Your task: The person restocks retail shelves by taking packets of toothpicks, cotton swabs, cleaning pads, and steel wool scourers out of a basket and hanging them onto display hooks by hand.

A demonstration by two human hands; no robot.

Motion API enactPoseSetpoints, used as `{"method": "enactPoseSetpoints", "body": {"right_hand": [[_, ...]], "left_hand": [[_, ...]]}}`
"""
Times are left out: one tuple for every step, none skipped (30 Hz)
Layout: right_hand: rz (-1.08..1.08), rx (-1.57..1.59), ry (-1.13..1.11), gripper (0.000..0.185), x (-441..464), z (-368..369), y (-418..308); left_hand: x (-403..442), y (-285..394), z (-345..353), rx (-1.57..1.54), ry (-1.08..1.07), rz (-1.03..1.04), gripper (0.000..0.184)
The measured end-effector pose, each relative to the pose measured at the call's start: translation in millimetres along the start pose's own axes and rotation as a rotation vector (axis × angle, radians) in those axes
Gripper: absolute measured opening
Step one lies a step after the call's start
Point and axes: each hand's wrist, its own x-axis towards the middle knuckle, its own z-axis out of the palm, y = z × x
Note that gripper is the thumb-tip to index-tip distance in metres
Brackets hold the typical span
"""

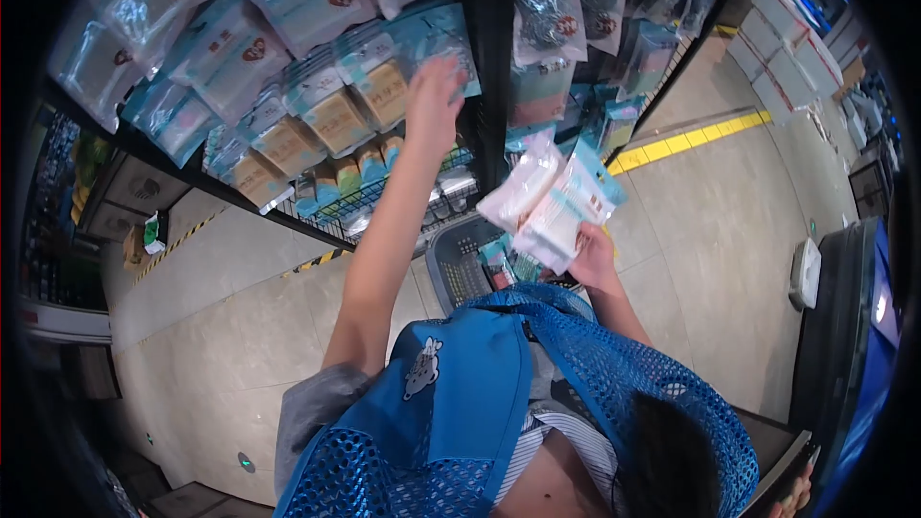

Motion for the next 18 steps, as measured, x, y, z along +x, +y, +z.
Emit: {"method": "enactPoseSetpoints", "body": {"right_hand": [[-0.007, 0.006, 0.011, 0.05, 2.2, 2.5, -3.1], [-0.033, 0.021, -0.013, 0.05, 5.4, 5.3, -6.2], [-0.058, 0.035, -0.04, 0.049, 7.4, 8.3, -8.6], [-0.064, 0.036, -0.038, 0.049, 8.9, 12.6, -11.8], [-0.089, -0.05, -0.054, 0.049, 9.8, 17.2, -14.4], [-0.111, -0.137, -0.071, 0.049, 11.0, 19.9, -14.7], [-0.107, -0.137, -0.074, 0.049, 13.9, 20.2, -13.0], [-0.086, -0.158, -0.086, 0.049, 17.5, 20.1, -10.6], [-0.063, -0.181, -0.1, 0.049, 20.8, 20.5, -8.1], [-0.053, -0.183, -0.106, 0.049, 23.4, 22.1, -5.0], [-0.026, -0.165, -0.091, 0.049, 25.4, 24.2, -1.0], [0.003, -0.147, -0.076, 0.049, 27.2, 25.8, 2.3], [0.015, -0.151, -0.086, 0.049, 28.3, 26.1, 5.6], [0.04, -0.146, -0.066, 0.048, 28.8, 26.1, 9.3], [0.063, -0.141, -0.045, 0.048, 29.2, 27.0, 12.2], [0.07, -0.142, -0.055, 0.048, 29.4, 28.1, 13.5], [0.102, -0.155, -0.058, 0.046, 29.0, 28.1, 13.8], [0.133, -0.166, -0.058, 0.045, 28.4, 28.3, 14.4]], "left_hand": [[-19.7, -7.0, -4.2, 0.061, -0.051, -0.092, 0.033], [-36.9, -12.8, -9.2, 0.116, -0.165, -0.181, 0.037], [-53.3, -17.1, -13.3, 0.171, -0.279, -0.267, 0.042], [-68.7, -19.4, -15.3, 0.188, -0.309, -0.347, 0.041], [-82.3, -21.5, -17.4, 0.204, -0.334, -0.426, 0.039], [-93.5, -26.4, -20.6, 0.204, -0.333, -0.425, 0.039], [-102.5, -34.2, -24.1, 0.237, -0.298, -0.396, 0.037], [-108.1, -39.1, -25.3, 0.27, -0.261, -0.365, 0.036], [-112.4, -35.1, -19.2, 0.365, -0.246, -0.316, 0.035], [-113.4, -31.0, -17.6, 0.362, -0.235, -0.31, 0.035], [-114.1, -27.6, -16.8, 0.347, -0.217, -0.251, 0.035], [-114.2, -24.5, -17.2, 0.333, -0.199, -0.19, 0.034], [-113.4, -20.7, -19.0, 0.318, -0.165, -0.176, 0.03], [-112.9, -16.3, -20.0, 0.317, -0.154, -0.164, 0.03], [-112.6, -11.6, -20.6, 0.36, -0.113, -0.145, 0.028], [-112.1, -8.1, -21.4, 0.404, -0.073, -0.127, 0.026], [-110.4, -10.4, -23.7, 0.374, -0.063, -0.077, 0.025], [-110.0, -8.5, -24.5, 0.376, -0.059, -0.074, 0.025]]}}
